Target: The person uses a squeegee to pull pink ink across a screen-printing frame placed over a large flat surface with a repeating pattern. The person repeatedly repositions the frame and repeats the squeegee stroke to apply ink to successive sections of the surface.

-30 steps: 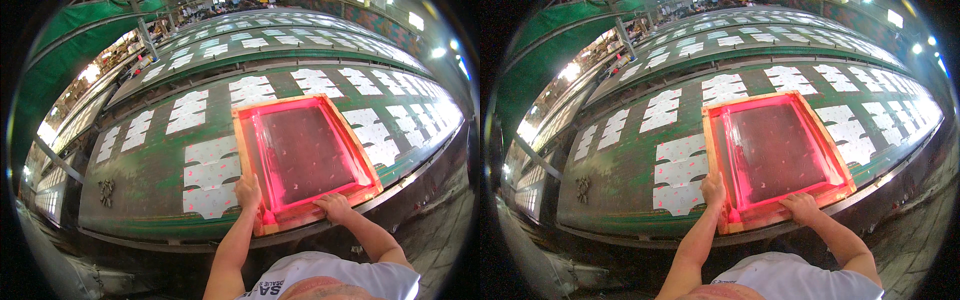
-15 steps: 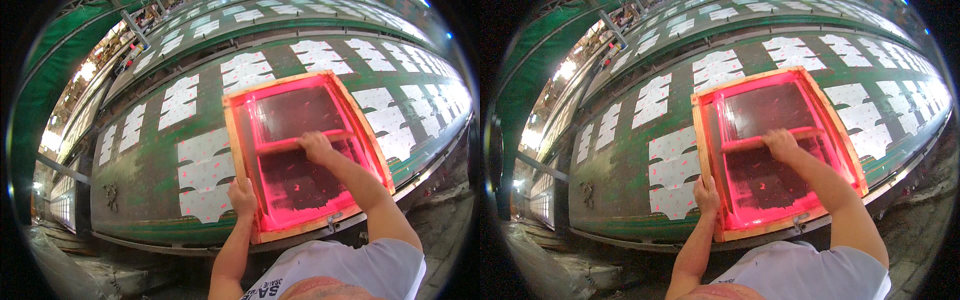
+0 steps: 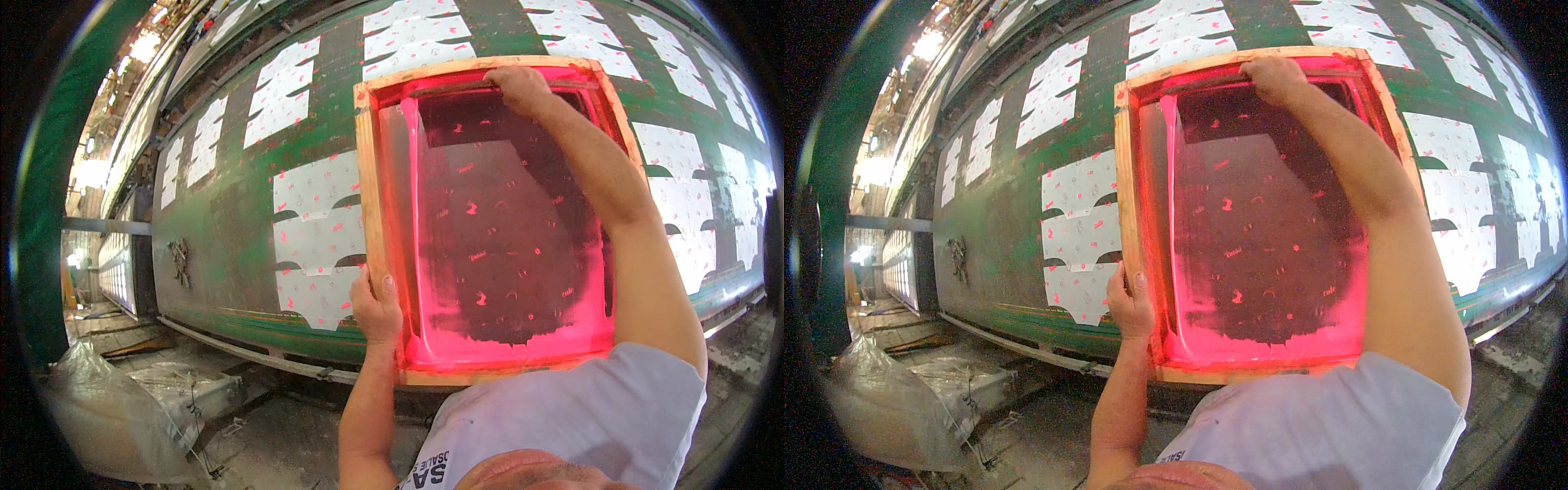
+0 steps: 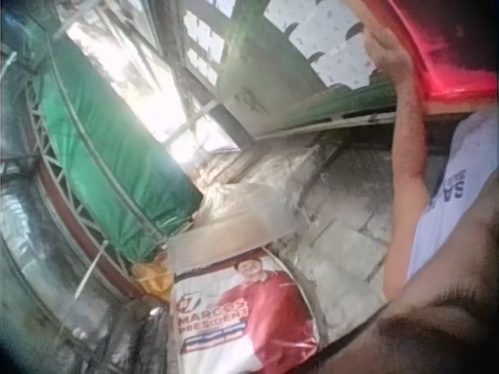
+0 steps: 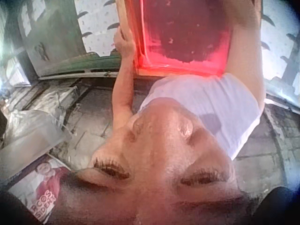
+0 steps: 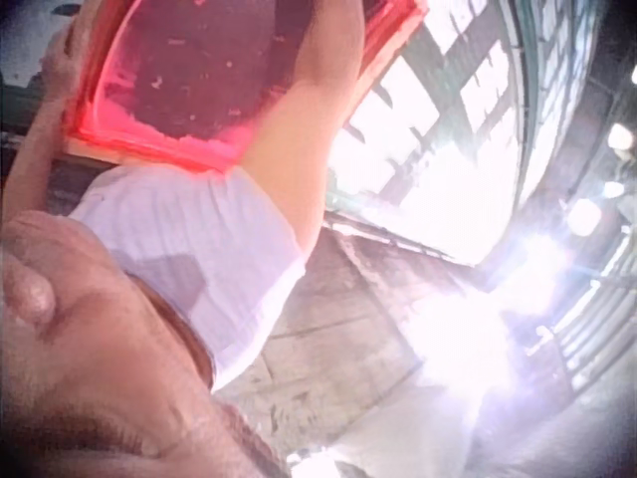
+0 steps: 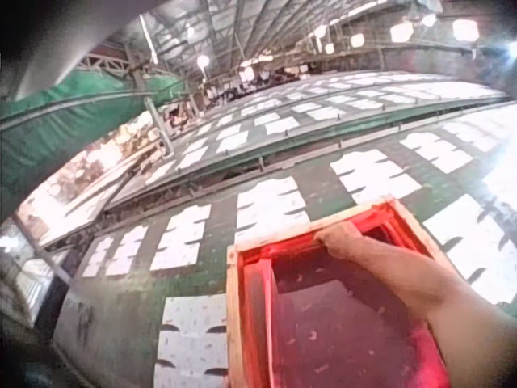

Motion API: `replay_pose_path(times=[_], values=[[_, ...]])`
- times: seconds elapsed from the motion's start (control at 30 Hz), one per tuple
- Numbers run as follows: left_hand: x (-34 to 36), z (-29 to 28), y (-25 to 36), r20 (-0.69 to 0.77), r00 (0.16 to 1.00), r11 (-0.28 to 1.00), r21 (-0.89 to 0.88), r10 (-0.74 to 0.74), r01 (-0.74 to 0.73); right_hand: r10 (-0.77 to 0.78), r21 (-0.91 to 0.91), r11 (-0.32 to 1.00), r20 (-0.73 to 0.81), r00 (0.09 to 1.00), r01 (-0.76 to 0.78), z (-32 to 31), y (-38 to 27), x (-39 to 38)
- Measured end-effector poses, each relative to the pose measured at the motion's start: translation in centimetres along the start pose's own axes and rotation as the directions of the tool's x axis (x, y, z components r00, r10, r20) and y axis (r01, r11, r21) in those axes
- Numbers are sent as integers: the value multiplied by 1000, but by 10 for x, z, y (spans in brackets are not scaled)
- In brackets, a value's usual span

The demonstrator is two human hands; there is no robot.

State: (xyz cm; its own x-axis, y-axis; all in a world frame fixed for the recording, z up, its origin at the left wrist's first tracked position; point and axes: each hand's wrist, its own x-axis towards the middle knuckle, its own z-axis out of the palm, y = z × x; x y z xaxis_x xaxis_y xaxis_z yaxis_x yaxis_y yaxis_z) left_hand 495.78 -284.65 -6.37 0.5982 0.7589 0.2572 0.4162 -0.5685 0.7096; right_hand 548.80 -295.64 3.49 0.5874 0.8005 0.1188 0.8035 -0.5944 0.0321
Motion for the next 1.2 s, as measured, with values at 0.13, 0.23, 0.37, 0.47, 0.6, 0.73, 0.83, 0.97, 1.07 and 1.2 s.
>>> replay_pose_path(times=[0.13, 0.23, 0.37, 0.47, 0.6, 0.73, 0.83, 0.97, 1.07, 1.2], values=[[1, 1, 1, 9, 1000, 1000, 11, 2, -2, 3, 48, 999, -85, 996, 1, 3, 18, 17], [1, 3, -1, 2, 1000, 1000, 5, -28, 28, -26, -1, 1000, -78, 997, 26, 7, 27, 17], [0, 3, -2, 23, 999, 997, 70, -34, 32, -63, 7, 998, -74, 995, 64, 4, 32, 12], [1, 3, 0, 23, 999, 997, 70, -44, 42, -82, -31, 996, 22, 996, 83, -7, 29, 9], [4, 5, 4, 13, 998, 995, 82, -59, 58, -102, 34, 995, 139, 985, 98, -21, 16, -21], [6, 3, 9, 41, 994, 988, 116, -104, 98, -170, 48, 985, 151, 974, 165, -26, -13, -95], [6, 1, 12, 19, 998, 993, 101, -57, 54, -162, 43, 987, 155, 975, 157, -32, -44, -163], [5, 1, 7, 37, 999, 993, 114, -36, 31, -155, 63, 987, 206, 966, 145, -49, -91, -253], [5, 4, 0, 23, 1000, 985, 173, -11, 7, -153, 101, 986, 205, 967, 134, -58, -125, -317], [7, 5, -3, 75, 996, 972, 233, -44, 25, -125, 93, 990, 188, 974, 109, -67, -167, -393]])
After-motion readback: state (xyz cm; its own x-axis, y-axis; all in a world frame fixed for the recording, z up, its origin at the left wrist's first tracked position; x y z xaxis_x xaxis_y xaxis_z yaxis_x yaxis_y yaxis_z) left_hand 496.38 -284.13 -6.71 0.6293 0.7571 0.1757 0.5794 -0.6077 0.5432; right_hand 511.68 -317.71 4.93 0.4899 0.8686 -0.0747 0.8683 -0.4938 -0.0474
